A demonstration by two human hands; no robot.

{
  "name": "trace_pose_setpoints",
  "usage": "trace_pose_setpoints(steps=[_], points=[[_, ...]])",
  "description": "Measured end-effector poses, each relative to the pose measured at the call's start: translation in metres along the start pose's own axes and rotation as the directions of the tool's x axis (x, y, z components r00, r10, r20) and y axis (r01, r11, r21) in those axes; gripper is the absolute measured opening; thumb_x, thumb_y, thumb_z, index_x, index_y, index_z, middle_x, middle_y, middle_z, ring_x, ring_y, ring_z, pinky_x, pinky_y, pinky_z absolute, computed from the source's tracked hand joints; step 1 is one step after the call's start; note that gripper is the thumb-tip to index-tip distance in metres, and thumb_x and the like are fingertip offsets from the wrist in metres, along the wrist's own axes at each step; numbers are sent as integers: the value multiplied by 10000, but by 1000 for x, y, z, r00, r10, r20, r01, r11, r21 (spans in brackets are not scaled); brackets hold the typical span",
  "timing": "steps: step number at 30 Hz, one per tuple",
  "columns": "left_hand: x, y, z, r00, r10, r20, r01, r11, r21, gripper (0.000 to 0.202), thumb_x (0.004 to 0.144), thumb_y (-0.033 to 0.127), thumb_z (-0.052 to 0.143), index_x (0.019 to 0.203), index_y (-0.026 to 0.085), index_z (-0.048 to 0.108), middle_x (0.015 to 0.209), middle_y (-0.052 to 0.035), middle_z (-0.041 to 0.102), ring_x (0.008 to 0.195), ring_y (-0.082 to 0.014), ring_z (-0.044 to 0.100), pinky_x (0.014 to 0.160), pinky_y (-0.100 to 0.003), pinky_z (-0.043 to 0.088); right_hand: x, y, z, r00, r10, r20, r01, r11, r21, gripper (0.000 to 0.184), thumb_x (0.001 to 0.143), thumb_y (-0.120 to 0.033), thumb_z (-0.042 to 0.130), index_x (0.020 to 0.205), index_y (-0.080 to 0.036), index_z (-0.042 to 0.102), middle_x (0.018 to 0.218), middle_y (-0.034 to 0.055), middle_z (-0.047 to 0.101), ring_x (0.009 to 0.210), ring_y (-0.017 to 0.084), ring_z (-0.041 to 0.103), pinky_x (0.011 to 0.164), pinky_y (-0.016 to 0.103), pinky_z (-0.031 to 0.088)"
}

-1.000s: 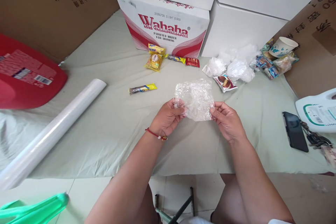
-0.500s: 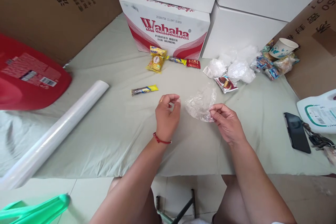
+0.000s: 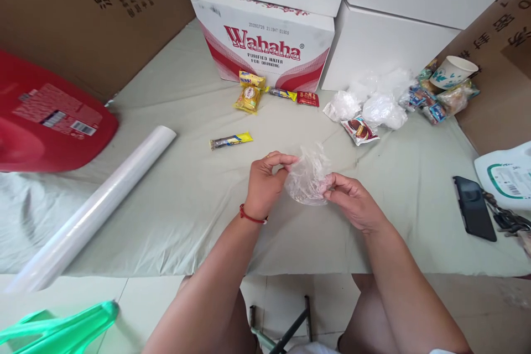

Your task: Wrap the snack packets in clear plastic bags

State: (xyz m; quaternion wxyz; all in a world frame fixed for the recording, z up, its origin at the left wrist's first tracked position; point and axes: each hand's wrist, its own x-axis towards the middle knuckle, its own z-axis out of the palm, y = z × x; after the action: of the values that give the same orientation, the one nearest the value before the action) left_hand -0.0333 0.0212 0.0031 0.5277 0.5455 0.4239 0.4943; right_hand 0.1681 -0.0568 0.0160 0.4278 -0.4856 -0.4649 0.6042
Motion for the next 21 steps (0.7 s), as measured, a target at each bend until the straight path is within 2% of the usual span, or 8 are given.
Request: trace_pose_setpoints(steps=[3,8,10,13,15,17,19,21], points=[[1,1,-5,999,-41,-22,41,999,-22,228,687,113,573,665,219,773,729,-1,639,756,-156,575,721,-293,437,0,-3,-9,996,71,49,-67,995,-74,182,910,-407,746,962,-233,732,924,10,672,887,161,589,871,303,465],[0,-3,-2,985,170,-17,-163,964,210,271,638,7,471,498,206,589,660,-6,575,761,-169,544,753,-321,434,3,-4,-14,985,113,-132,-101,990,99,438,940,-629,639,1127,-242,723,1116,86,713,1117,238,639,944,388,548],[-3,-6,2,956,290,34,-283,892,352,282,626,-34,459,525,205,570,670,-12,580,777,-181,526,757,-337,427,4,-3,-11,979,135,-151,-112,982,154,561,921,-723,587,1187,-244,709,1159,112,718,1168,269,641,943,418,566],[-9,-11,10,883,449,137,-445,708,548,291,589,-76,466,574,200,559,697,-19,605,808,-199,513,758,-363,399,2,-3,-3,982,117,-147,-99,987,123,680,904,-802,521,1291,-263,672,1280,124,698,1275,289,608,991,436,549],[-13,-14,16,832,515,207,-520,593,615,295,570,-89,480,597,196,549,713,-23,618,837,-208,520,748,-367,375,0,-5,2,989,50,-142,-46,998,33,668,901,-787,551,1319,-277,658,1379,109,661,1362,287,553,1063,434,506],[-17,-16,21,795,544,268,-572,524,631,293,579,-93,491,609,194,542,725,-24,621,848,-208,526,739,-366,363,-1,-7,5,992,-6,-127,-2,998,-63,625,889,-736,631,1321,-286,653,1446,89,625,1401,282,521,1102,422,472],[-18,-15,23,784,540,306,-599,529,601,292,602,-90,497,612,197,546,733,-22,621,858,-208,535,740,-367,370,1,-9,7,988,-18,-151,-2,991,-132,542,864,-671,714,1231,-273,691,1393,79,661,1345,277,566,1085,409,477],[-17,-13,22,805,514,296,-587,619,522,305,616,-91,486,605,204,561,750,-20,624,888,-207,551,769,-369,405,4,-11,7,973,-9,-231,-22,991,-134,438,831,-629,767,1024,-239,723,1189,71,743,1205,266,648,1030,396,504]])
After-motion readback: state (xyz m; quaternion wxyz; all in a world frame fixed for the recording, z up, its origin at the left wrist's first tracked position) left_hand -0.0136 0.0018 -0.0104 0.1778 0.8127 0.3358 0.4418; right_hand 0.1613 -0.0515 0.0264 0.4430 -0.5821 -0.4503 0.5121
